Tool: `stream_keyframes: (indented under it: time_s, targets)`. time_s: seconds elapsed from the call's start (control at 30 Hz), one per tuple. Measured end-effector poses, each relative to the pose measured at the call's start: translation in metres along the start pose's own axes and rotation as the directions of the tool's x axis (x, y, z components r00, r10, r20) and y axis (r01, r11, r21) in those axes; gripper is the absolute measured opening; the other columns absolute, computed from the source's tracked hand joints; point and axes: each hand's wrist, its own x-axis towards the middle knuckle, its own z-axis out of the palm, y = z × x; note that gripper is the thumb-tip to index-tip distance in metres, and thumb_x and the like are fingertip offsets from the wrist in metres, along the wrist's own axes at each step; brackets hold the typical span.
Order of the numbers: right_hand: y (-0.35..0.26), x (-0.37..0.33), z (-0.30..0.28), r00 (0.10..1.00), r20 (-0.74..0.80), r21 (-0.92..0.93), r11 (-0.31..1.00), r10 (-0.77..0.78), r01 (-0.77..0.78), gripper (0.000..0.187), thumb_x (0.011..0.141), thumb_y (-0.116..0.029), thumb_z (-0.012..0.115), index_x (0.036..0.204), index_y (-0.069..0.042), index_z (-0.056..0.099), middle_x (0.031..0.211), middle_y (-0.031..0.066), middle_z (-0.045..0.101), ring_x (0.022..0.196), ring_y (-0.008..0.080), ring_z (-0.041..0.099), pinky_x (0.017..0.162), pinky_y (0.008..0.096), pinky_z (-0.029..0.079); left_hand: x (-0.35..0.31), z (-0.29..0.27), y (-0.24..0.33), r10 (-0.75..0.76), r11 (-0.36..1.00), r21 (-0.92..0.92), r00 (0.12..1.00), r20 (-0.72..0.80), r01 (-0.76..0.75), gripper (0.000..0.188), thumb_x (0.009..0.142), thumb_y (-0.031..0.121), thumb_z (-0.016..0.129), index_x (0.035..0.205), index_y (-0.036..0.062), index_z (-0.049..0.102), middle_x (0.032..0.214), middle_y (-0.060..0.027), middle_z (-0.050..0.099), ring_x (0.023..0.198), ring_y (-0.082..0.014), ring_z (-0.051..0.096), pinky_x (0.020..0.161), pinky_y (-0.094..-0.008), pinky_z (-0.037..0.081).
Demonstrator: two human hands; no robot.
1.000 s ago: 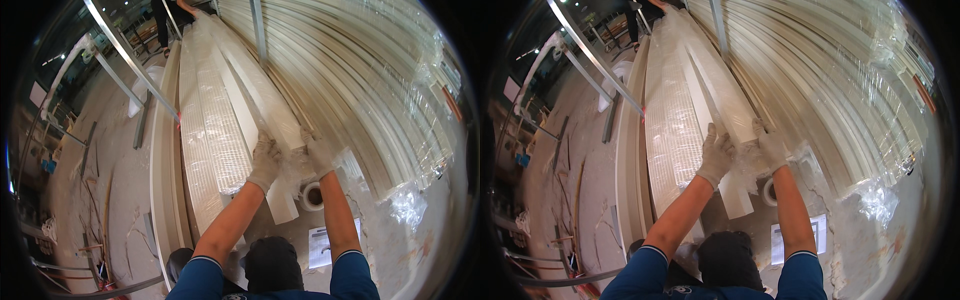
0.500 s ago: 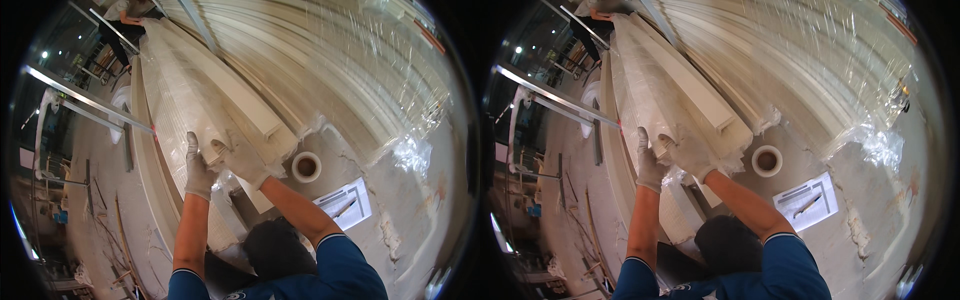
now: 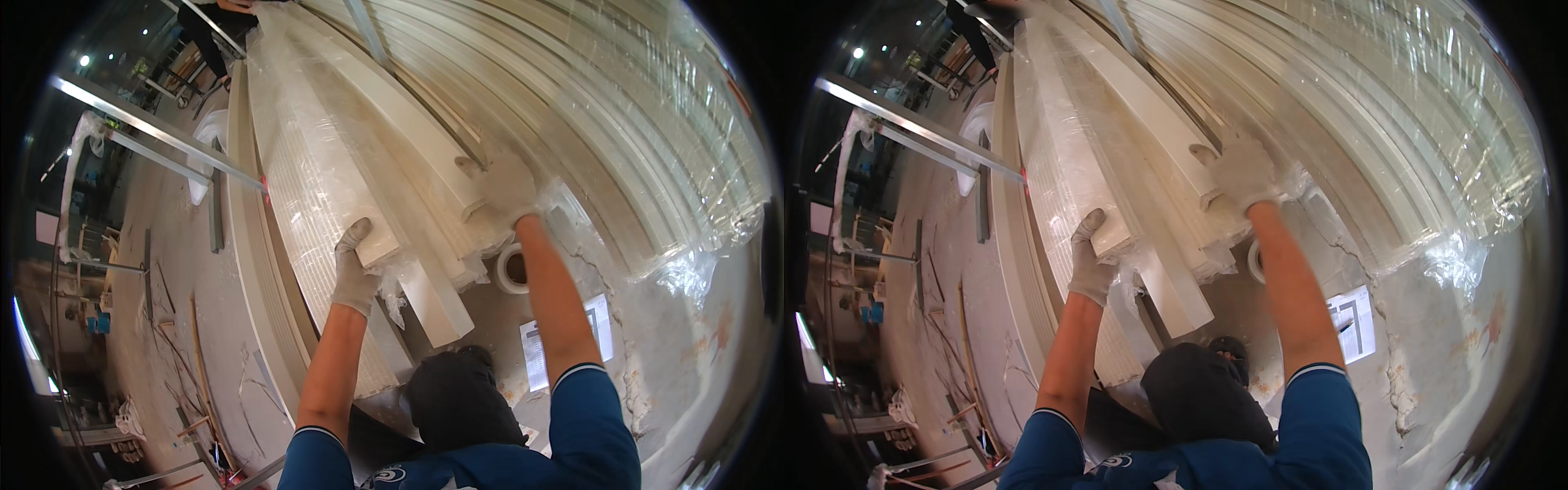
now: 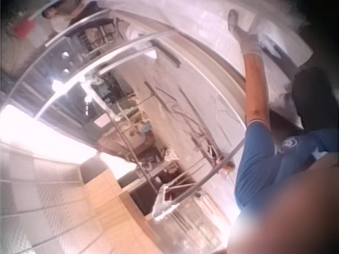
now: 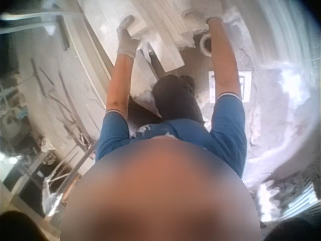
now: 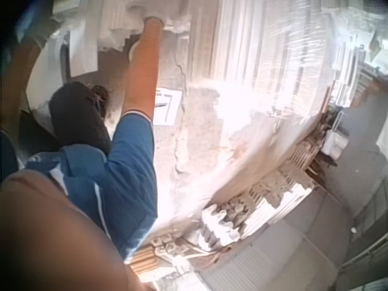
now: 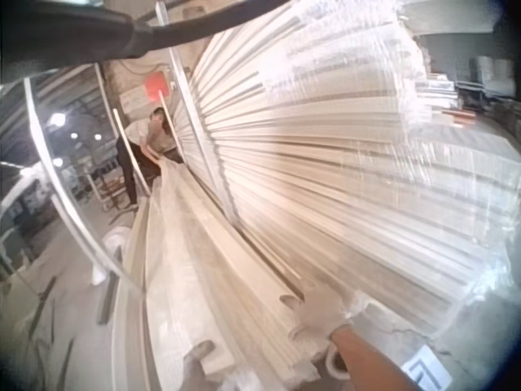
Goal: The person repeatedly picks up long, light-colored wooden profiles from a pile, wraps them in clear plastic film, and stacks them on a rack. The person handles the profiles one at a time, wrapping each before placing it in the stack.
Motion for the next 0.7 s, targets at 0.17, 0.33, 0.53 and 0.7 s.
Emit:
stream_keyframes:
  time_s: [0.17,0.33,0.53,0.7]
  targets:
    - [0.013,0.012,0.018,0.948,0.309,-0.149,0.988,0.079,-0.033,0.075,0.083,-0.066,0.063,0.116,0.002,0.067,0.105,0.0187,0.071,0.101,0.0344,0.068,0.089,0.0412,0.052,-0.002,0.006,-0.003,-0.018,1.000,0.006,1.000,-0.018,0.018,0.036,0.081,0.019,0.076,0.111,0.0023,0.063,0.105,-0.0136,0.069,0.093,-0.0303,0.070,0.083,-0.0429,0.061]
    - [0.005,0.010,0.012,0.909,0.396,0.124,0.974,0.127,-0.190,0.084,0.068,-0.062,0.077,0.115,0.006,0.066,0.110,0.0237,0.070,0.104,0.0338,0.068,0.091,0.0382,0.051,-0.007,0.010,-0.003,-0.055,0.998,-0.044,0.997,-0.048,0.053,0.036,0.081,0.019,0.076,0.111,0.0040,0.063,0.106,-0.0132,0.069,0.093,-0.0302,0.070,0.083,-0.0426,0.061]
    - [-0.016,-0.008,0.043,0.869,0.494,0.202,0.970,0.019,-0.136,0.078,0.069,-0.051,0.081,0.115,0.010,0.065,0.110,0.0251,0.070,0.103,0.0325,0.068,0.089,0.0377,0.052,-0.018,0.010,0.007,-0.067,0.988,-0.138,0.997,0.033,0.071,0.035,0.081,0.022,0.077,0.109,0.0056,0.064,0.104,-0.0120,0.069,0.091,-0.0289,0.069,0.082,-0.0418,0.059]
    - [-0.023,-0.018,0.053,0.886,0.463,0.605,0.737,-0.018,-0.301,0.056,0.081,-0.034,0.077,0.118,0.007,0.063,0.106,0.0185,0.071,0.094,0.0261,0.069,0.083,0.0360,0.054,-0.030,0.049,0.011,0.003,0.998,-0.057,1.000,0.021,-0.002,0.039,0.085,0.029,0.075,0.114,0.0065,0.062,0.109,-0.0116,0.067,0.099,-0.0271,0.067,0.088,-0.0406,0.057]
